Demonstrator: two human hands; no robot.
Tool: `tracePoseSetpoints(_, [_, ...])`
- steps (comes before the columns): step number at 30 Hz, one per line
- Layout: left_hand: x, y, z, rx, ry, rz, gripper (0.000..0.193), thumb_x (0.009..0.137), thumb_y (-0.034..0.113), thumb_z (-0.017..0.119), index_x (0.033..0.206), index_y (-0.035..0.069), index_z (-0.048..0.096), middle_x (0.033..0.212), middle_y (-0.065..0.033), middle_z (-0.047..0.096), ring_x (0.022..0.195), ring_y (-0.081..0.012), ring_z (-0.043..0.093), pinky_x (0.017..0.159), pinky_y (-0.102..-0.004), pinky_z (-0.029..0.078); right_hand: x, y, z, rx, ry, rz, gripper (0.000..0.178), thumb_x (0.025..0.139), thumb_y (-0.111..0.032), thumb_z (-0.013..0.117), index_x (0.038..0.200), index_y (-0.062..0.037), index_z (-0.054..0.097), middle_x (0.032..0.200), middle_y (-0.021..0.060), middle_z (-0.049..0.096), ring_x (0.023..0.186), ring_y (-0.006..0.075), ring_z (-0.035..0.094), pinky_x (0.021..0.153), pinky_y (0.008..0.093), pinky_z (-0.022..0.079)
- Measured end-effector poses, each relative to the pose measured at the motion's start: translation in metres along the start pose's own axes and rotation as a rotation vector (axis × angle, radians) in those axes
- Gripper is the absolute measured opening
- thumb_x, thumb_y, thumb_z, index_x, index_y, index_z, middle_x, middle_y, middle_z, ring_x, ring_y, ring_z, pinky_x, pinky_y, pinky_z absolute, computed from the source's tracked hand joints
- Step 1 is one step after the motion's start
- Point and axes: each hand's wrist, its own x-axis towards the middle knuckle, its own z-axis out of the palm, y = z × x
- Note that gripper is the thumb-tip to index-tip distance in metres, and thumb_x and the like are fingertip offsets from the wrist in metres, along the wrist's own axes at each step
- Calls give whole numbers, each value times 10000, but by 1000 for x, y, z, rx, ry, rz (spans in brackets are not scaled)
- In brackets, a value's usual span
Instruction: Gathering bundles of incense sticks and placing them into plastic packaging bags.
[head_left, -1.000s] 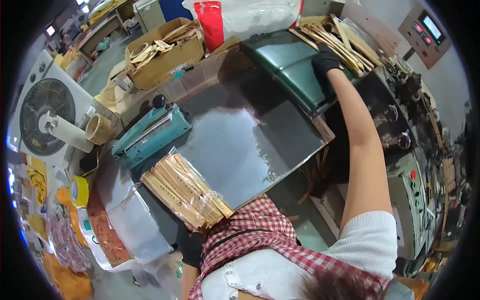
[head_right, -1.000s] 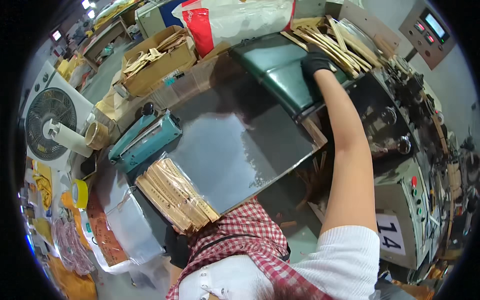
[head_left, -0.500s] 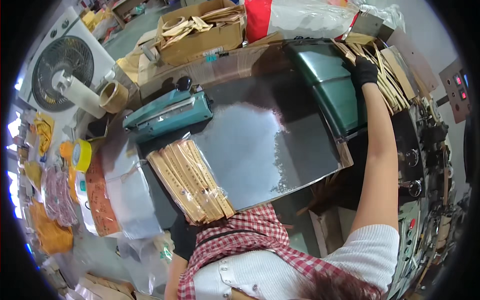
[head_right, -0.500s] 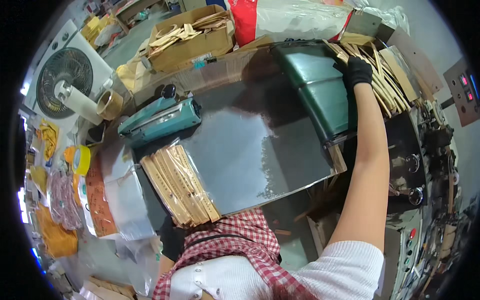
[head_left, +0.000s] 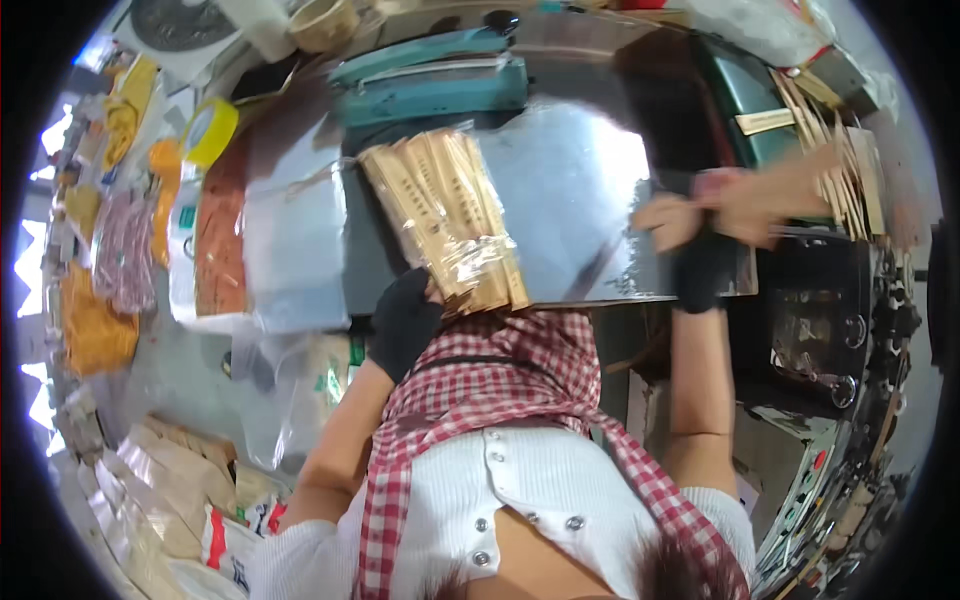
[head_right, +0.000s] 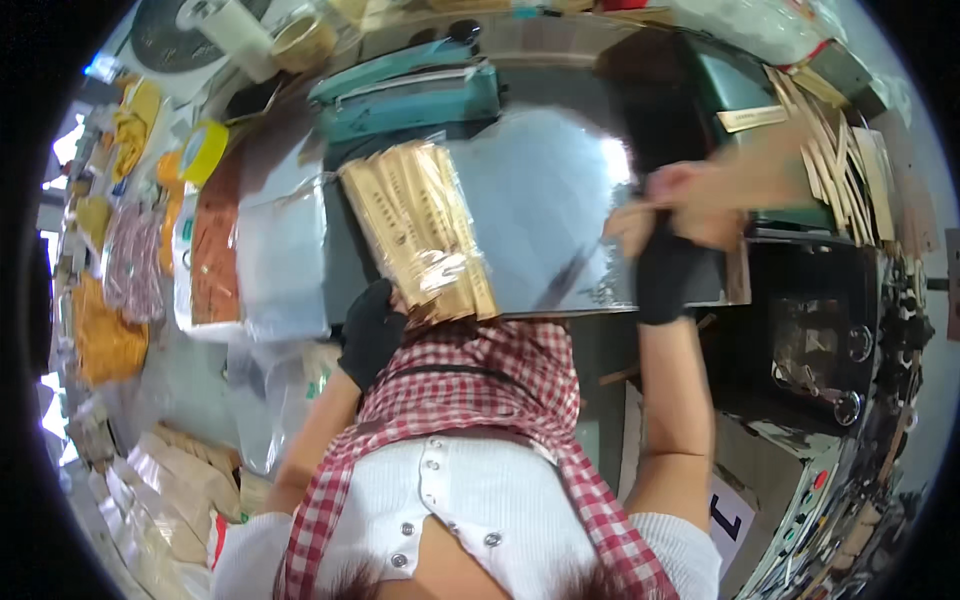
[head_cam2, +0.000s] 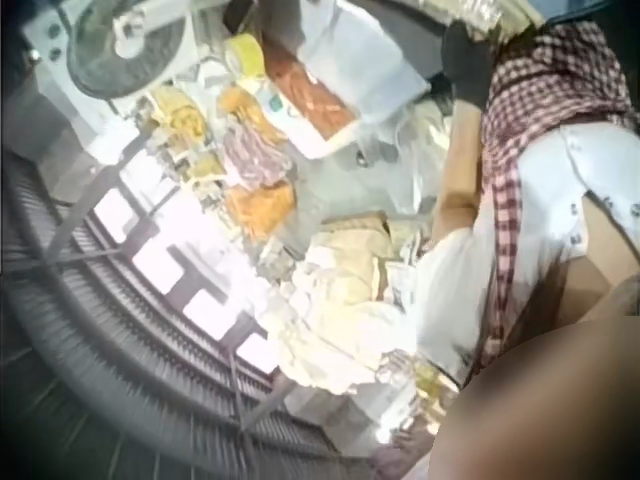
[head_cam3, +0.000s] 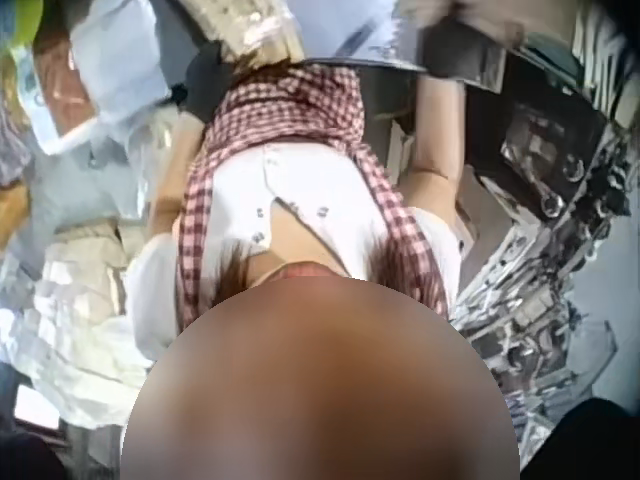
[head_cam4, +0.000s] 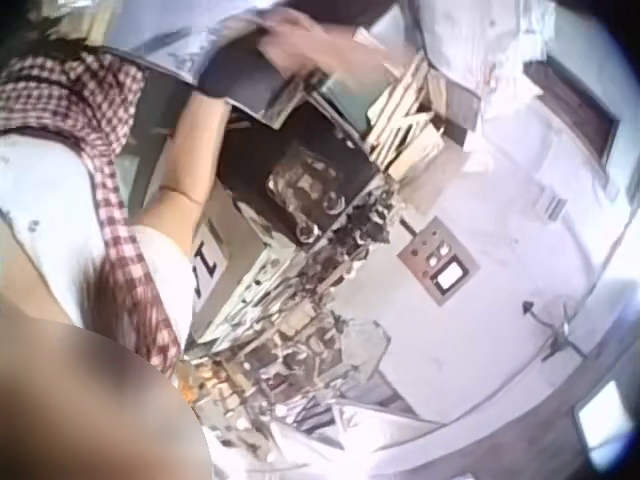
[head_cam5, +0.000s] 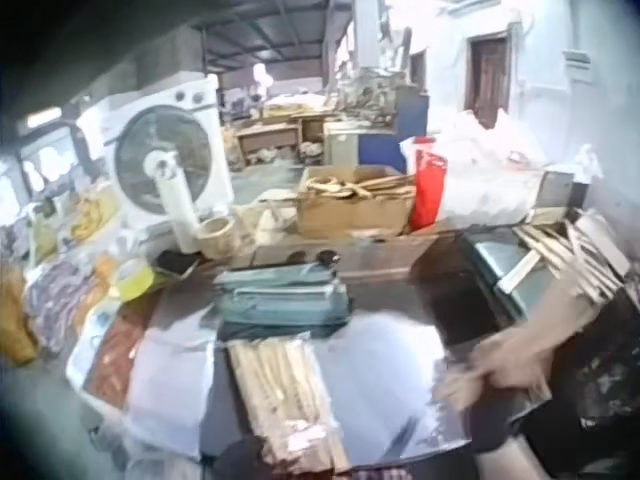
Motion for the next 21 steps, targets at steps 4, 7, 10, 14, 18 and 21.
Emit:
tracePoseSetpoints(4, [6, -2, -11, -82, -51, 34, 161, 801, 167, 617, 840, 35, 533, 789, -182, 550, 742, -383, 548, 639, -421, 432, -88, 81, 36, -1069, -506, -498, 264, 800, -135, 641, 1033, -40, 559, 856, 200, 612, 798, 356, 622, 656, 409, 494])
tracePoseSetpoints(7, [7, 1, -24, -57, -24, 35, 165, 829, 188, 605, 838, 29, 558, 775, -177, 553, 727, -375, 543, 649, -402, 430, -124, 28, 62, -1279, -887, -75, 393, 753, -146, 664, 1113, -81, 520, 823, 152, 616, 703, 393, 603, 596, 461, 479])
tracePoseSetpoints(10, [11, 10, -16, -263, 171, -61, 200, 871, 164, 573, 724, 30, 552, 713, -152, 550, 702, -367, 550, 636, -427, 440, -136, 15, 44, -1252, -1138, 22, 341, 748, -178, 671, 1050, -86, 544, 780, 168, 620, 729, 373, 619, 625, 466, 483])
tracePoseSetpoints(14, [7, 5, -8, 132, 225, 431, 253, 856, 201, 624, 689, 60, 497, 680, -140, 484, 674, -350, 515, 614, -427, 413, -132, 40, 40, -1172, -1034, 312, 366, 789, -248, 671, 1091, -77, 553, 831, 202, 650, 793, 395, 630, 686, 473, 499])
tracePoseSetpoints(18, [-2, -11, 9, 129, 290, 390, 179, 857, 219, 616, 765, 74, 568, 696, -120, 527, 670, -322, 555, 616, -408, 439, -128, 53, 148, -1081, -836, 2, 590, 790, -246, 692, 1238, -8, 392, 963, 267, 596, 860, 434, 602, 705, 493, 485])
tracePoseSetpoints(21, [-5, -25, -10, 120, 428, 163, 165, 874, 217, 596, 830, 59, 580, 733, -132, 553, 703, -334, 566, 637, -413, 446, -127, 27, 192, -894, -1023, 69, 663, 780, -203, 689, 1308, -22, 331, 1160, 275, 462, 875, 468, 576, 737, 492, 480])
